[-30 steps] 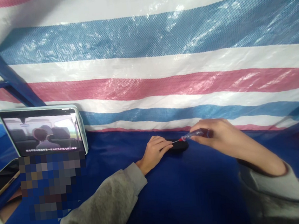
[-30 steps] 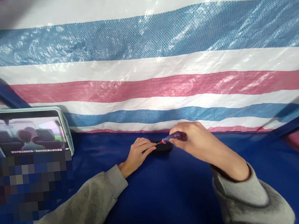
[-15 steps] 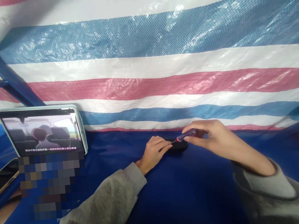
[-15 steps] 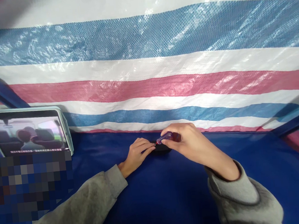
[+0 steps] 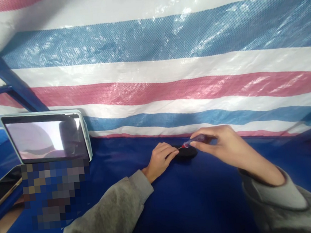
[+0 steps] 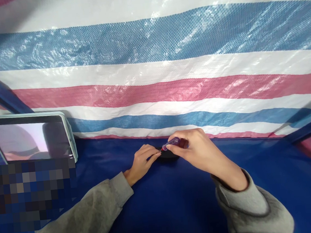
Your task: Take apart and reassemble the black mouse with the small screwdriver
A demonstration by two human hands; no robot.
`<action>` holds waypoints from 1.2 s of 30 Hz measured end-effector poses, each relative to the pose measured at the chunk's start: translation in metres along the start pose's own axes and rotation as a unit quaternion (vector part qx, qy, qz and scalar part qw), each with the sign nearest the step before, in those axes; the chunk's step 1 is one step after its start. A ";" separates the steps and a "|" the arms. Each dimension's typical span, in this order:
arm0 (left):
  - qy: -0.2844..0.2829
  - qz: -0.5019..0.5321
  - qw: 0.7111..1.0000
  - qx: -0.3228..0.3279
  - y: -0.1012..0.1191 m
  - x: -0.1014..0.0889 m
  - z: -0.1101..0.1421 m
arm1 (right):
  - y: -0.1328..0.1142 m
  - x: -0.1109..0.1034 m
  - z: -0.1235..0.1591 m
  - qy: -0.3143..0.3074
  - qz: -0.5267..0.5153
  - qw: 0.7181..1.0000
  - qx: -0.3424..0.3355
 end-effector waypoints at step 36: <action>-0.164 -0.141 0.976 -0.028 -0.013 0.033 0.004 | 0.027 -0.016 -0.006 0.083 0.124 0.987 0.068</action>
Point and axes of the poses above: each hand's wrist, its own z-axis away from the middle knuckle, its own x-axis out of the palm, y = z × x, the point moved 8 cm from there along -z, towards the middle knuckle, and after that the axes turned 5 degrees about -x, right-handed, at the moved point
